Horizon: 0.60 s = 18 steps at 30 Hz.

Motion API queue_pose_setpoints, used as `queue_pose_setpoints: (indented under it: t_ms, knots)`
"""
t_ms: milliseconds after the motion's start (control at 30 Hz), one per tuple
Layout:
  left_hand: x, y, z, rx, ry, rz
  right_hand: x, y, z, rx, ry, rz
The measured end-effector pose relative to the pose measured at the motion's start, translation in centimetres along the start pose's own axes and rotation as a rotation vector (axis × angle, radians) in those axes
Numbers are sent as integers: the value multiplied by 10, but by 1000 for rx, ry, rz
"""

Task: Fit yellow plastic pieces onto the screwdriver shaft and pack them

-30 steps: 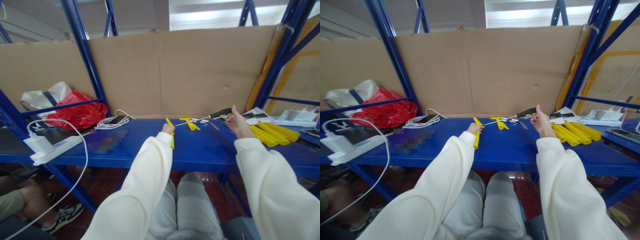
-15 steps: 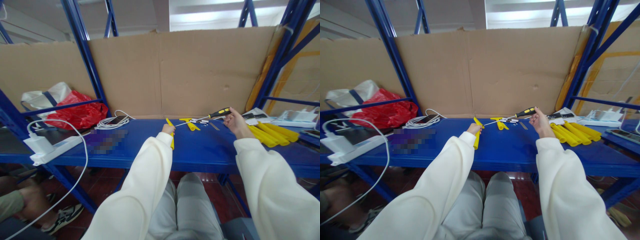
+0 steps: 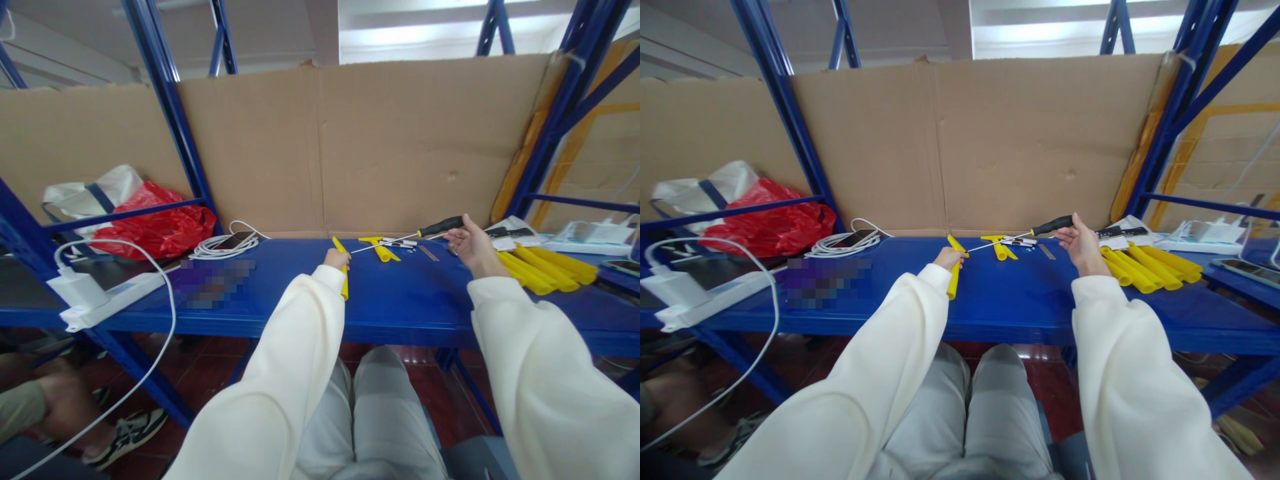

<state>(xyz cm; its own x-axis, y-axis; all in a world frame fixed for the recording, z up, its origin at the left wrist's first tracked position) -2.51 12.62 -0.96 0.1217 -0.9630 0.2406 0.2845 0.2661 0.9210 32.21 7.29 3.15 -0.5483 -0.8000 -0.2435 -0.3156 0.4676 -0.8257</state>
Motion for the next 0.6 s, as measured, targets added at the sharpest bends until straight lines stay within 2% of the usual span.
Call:
queue_pose_setpoints:
  t_ms: [200,433,600]
  knots:
    - [-1,0,0,-18,6,10,10,-3,-9,16,-13,-37]
    - [-3,0,-1,-31,-7,-3,2,1,-3,47,-61,31]
    - [-2,0,-2,-26,-10,-8,-4,8,0,46,-69,11]
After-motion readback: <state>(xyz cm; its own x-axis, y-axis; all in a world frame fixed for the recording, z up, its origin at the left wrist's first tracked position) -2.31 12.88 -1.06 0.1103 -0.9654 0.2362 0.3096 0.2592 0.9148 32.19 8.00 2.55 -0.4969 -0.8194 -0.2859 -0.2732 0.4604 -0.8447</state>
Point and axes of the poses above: each hand's wrist, its own x-axis away from the middle knuckle, its own z-axis out of the back of the hand, y = z × x, the point moved 8 cm from there along -x, towards the middle knuckle, and after that the axes turned 9 degrees about z, right-handed, at the moved point
